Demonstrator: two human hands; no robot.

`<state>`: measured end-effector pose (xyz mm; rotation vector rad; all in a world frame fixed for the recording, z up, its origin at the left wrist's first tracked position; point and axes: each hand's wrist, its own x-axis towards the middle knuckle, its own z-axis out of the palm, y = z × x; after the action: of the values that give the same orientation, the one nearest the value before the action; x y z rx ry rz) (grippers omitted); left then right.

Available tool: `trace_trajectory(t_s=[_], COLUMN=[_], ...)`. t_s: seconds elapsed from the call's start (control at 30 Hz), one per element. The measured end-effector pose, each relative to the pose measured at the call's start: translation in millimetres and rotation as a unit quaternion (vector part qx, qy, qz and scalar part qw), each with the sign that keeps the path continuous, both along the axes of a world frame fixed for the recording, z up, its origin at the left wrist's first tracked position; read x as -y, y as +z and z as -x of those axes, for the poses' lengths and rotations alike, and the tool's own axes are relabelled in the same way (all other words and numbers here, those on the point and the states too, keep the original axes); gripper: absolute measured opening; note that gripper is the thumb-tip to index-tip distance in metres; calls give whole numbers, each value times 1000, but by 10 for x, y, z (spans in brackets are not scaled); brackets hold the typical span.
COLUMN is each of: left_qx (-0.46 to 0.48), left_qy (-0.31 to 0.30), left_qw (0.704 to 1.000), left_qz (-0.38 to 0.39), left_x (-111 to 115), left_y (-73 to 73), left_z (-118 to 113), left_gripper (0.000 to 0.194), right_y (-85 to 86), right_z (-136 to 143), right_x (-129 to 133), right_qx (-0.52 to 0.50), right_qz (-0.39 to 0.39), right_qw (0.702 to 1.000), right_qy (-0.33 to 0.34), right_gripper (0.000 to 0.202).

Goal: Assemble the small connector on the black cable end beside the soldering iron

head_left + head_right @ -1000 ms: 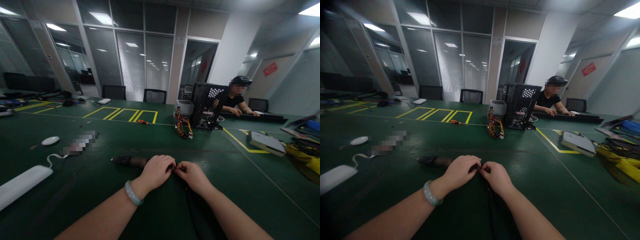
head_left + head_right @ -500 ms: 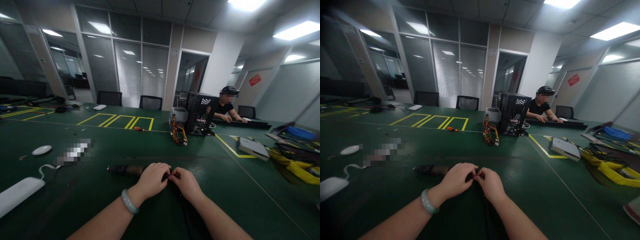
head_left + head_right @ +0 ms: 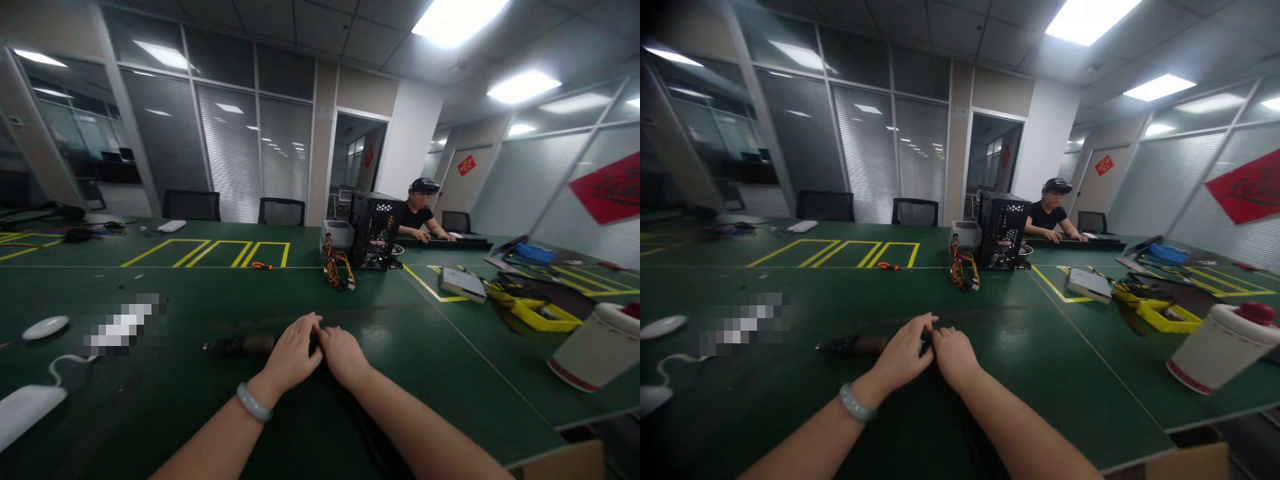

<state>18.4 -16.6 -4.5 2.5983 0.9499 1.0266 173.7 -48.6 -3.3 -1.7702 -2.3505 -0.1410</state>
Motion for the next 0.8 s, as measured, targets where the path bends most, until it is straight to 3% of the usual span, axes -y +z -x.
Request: trace_trajectory(t_s=[0.27, 0.47, 0.6, 0.8], left_qx=[13, 27, 32, 20], left_qy=[-6, -4, -1, 2], left_qw=[999, 999, 998, 1000], left_qz=[-36, -45, -46, -6], left_x=[17, 31, 51, 56], left_y=[70, 155, 194, 143], left_z=[21, 84, 106, 104], left_gripper=[37, 38, 42, 43], right_y=[24, 12, 83, 6], right_z=[4, -229, -878, -2245], right_x=[-84, 63, 305, 879], right_qx=[68, 96, 112, 151], right_qz=[-20, -35, -45, -42], right_qw=[996, 995, 989, 954], right_qy=[48, 11, -80, -257], right_gripper=[25, 21, 18, 22])
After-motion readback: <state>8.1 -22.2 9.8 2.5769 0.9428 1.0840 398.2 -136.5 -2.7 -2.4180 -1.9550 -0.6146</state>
